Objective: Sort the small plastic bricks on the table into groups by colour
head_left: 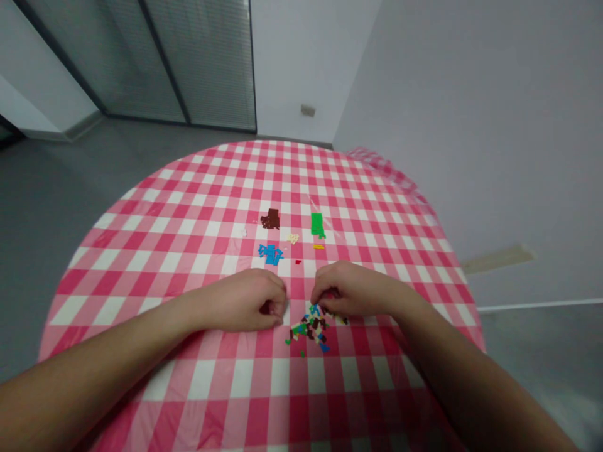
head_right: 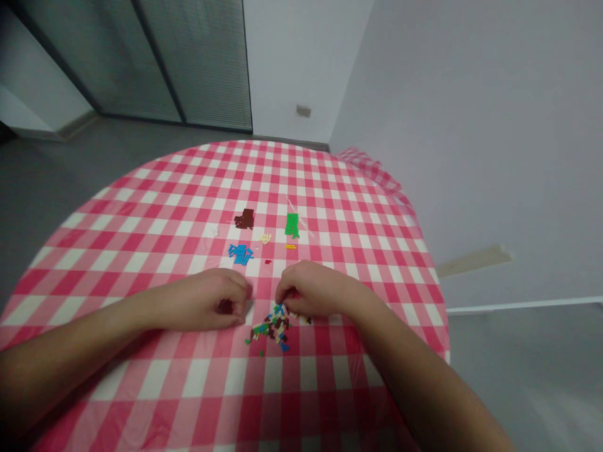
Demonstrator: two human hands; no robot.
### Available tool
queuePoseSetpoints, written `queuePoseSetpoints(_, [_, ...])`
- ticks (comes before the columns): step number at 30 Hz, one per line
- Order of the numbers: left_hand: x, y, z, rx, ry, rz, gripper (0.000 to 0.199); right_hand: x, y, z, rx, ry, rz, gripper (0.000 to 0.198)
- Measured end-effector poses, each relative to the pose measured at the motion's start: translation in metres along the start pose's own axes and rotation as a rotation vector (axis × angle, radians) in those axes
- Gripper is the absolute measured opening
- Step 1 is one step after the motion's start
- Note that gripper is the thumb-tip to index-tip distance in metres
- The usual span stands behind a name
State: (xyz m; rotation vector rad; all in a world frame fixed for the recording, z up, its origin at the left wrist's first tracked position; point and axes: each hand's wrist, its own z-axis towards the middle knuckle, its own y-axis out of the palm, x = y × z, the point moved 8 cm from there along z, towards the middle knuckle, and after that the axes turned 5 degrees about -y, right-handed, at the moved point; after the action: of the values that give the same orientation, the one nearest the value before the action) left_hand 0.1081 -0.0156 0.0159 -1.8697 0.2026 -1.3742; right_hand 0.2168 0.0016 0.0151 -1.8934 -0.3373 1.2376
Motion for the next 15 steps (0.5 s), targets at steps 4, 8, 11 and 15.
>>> queuePoseSetpoints(4, [0.0, -0.001, 0.0, -0.005, -0.002, 0.003, 0.018, -0.001, 0.0, 0.0, 0.003, -0.01, -0.005, 0.033])
queuePoseSetpoints(8, [0.001, 0.0, -0.001, 0.0, -0.008, -0.009, 0.017, -0.002, -0.002, 0.001, 0.03, -0.041, -0.018, 0.026])
queuePoseSetpoints(11, [-0.004, -0.009, 0.001, 0.169, -0.06, -0.093, 0.012, 0.001, -0.021, 0.0, 0.294, -0.037, -0.039, 0.018])
queuePoseSetpoints(15, [-0.015, -0.031, -0.006, 0.575, -0.138, -0.144, 0.009, 0.005, -0.039, -0.005, 0.663, 0.014, -0.03, 0.013])
